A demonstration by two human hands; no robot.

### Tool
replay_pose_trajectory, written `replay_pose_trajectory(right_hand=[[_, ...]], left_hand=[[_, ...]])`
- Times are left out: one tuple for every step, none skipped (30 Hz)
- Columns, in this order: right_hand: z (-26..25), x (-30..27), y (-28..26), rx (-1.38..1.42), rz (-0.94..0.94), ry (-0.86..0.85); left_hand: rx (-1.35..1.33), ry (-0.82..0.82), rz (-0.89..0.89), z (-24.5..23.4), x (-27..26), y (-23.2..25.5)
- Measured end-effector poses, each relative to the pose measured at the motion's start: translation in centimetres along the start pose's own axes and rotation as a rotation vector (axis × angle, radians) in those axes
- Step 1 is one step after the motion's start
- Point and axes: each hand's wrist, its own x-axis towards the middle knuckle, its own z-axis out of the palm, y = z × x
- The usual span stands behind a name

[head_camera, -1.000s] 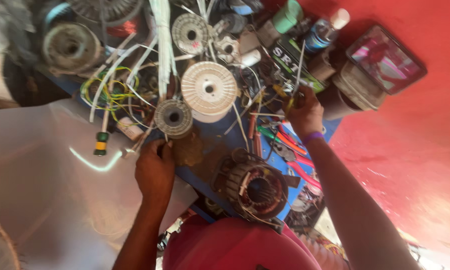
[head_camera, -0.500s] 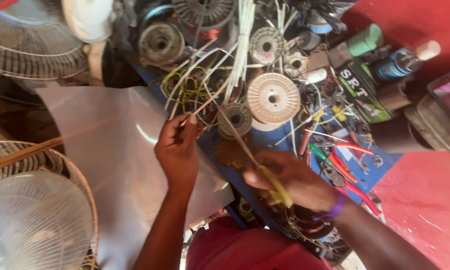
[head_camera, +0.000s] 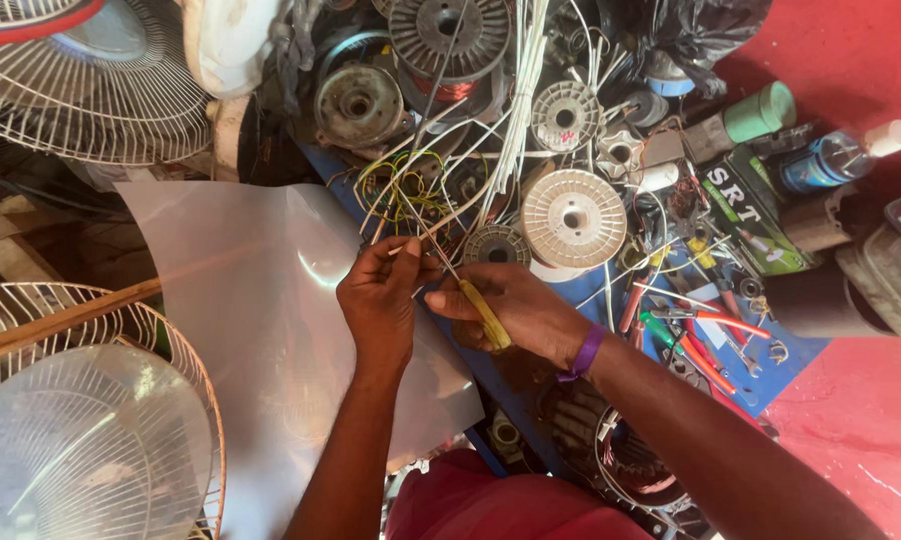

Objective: The person is repairing an electrical component, likely a motor stator, by stripping, bending, and inserting copper wires into slots. They use pliers and scissors to manipulate the wires and secure them in place.

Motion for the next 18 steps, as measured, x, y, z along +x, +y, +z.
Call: replay_pose_trajectory(right_hand=[[-0.1,0.1,0.0,-0.041,0.005,0.027],[-0.1,0.2,0.1,-0.083,0.01,0.055],[-0.2,0.3,0.3,-0.106,-0.021,0.074],[-0.2,0.4,0.4,-0.129,-0.053,0.093],[-0.4,0.5,0.7,-0.15,-0.085,0.114],[-0.6,0.6,0.9,-0.2,-0.11,0.14],[-0.8,0.6,1.2,-0.25,-0.134,0.167],[-1.0,0.6,1.4,-0.3,-0.157,0.195],[-1.1,0.4,1.7,-0.253,-0.165,0.182],[-1.2,0.2,1.9,-0.206,-0.174,0.169],[-1.3,0.1,1.9,-0.164,-0.189,0.155],[-1.4,-0.1,1.9,-0.171,-0.179,0.161],[-1.5,-0.4,1.9,-0.179,-0.17,0.164],[-1.6,-0.6,1.9,-0.187,-0.161,0.168],[-2.3,-0.9,1.8,-0.346,-0.17,0.267],[-3.6,-1.5,1.7,-0.504,-0.177,0.367],[-4.8,-2.0,2.0,-0.658,-0.178,0.462],[-6.1,-1.8,2.0,-0.901,-0.133,0.608]], left_hand=[[0.007,0.0,-0.004,0.0,0.1,-0.1],[0.013,0.0,-0.008,0.0,0.1,-0.2],[0.019,-0.002,-0.01,0.0,0.2,-0.3],[0.002,0.007,-0.026,0.1,0.3,-0.4],[-0.013,0.013,-0.045,0.1,0.3,-0.5],[-0.028,0.019,-0.063,0.0,0.3,-0.7],[-0.041,0.011,-0.08,-0.1,0.5,-0.9],[-0.055,0.004,-0.098,-0.3,0.8,-1.2],[-0.068,-0.002,-0.117,-0.5,0.9,-1.5],[-0.143,-0.011,-0.153,-0.8,1.0,-1.7],[-0.221,-0.02,-0.182,-1.1,1.4,-2.0],[-0.299,-0.028,-0.211,-1.2,1.6,-2.2],[-0.313,-0.025,-0.224,-1.3,1.6,-2.4],[-0.328,-0.023,-0.237,-1.3,1.6,-2.5],[-0.345,-0.018,-0.247,-1.2,1.6,-2.4],[-0.309,-0.051,-0.237,-1.1,1.7,-2.3],[-0.269,-0.078,-0.232,-1.1,1.3,-2.0],[-0.229,-0.105,-0.228,-1.1,0.9,-1.5]])
